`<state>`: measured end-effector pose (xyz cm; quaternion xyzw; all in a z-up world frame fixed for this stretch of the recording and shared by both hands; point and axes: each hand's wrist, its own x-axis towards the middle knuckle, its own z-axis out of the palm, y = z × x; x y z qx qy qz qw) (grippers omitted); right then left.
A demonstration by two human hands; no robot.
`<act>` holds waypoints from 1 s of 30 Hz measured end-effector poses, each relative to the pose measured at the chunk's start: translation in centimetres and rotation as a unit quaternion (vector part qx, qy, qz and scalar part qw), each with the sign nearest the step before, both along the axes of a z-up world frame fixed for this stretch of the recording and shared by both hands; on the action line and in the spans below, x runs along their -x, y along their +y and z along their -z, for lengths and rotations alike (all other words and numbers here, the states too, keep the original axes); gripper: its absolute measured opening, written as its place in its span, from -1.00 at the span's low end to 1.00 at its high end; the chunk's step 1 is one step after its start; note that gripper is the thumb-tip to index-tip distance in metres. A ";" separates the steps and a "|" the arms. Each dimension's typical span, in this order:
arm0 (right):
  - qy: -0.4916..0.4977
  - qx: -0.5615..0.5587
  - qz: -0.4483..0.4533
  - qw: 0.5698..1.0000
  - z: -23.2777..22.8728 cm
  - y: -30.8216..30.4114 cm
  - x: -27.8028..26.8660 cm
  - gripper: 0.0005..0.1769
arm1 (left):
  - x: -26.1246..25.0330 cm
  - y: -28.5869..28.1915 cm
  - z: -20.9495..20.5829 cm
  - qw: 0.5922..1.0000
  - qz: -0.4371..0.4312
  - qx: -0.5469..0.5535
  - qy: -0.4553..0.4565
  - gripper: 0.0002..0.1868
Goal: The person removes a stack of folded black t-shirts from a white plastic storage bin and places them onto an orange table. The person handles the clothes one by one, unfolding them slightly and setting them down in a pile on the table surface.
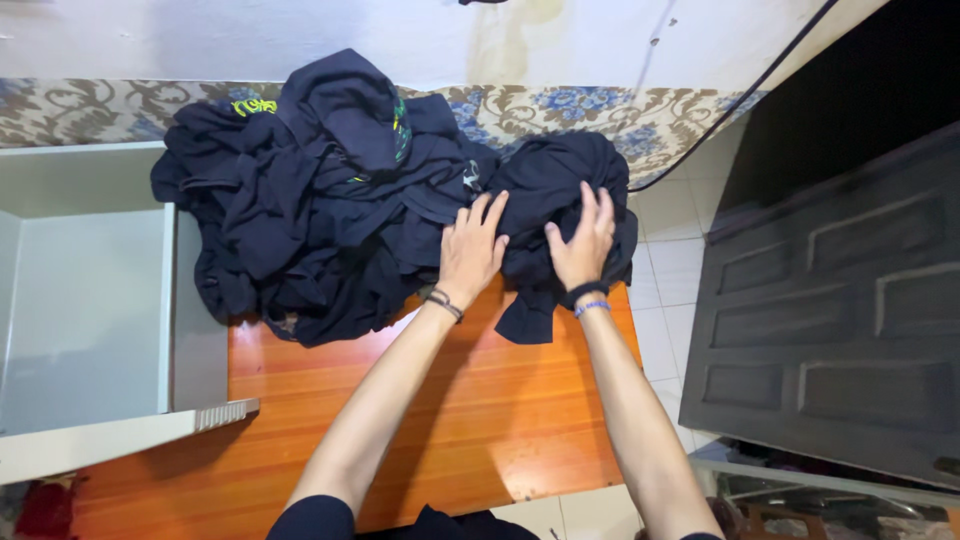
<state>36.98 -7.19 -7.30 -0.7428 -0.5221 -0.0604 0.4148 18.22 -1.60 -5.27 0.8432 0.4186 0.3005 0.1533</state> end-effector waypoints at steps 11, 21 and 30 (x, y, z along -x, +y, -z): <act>0.050 -0.076 -0.033 0.995 -1.6 0.1 0.6 -0.81 | 0.1 1.8 -1.1 0.956 0.065 0.059 -0.281 -0.84; 0.124 -0.221 -0.049 0.966 -4.2 -2.8 3.2 -0.84 | 1.1 -0.4 -7.8 0.831 0.167 0.231 -0.478 -0.82; 0.307 -0.152 -0.133 0.930 -2.5 -6.1 3.6 -0.85 | 3.0 -1.1 -7.2 0.863 0.188 0.260 -0.390 -0.83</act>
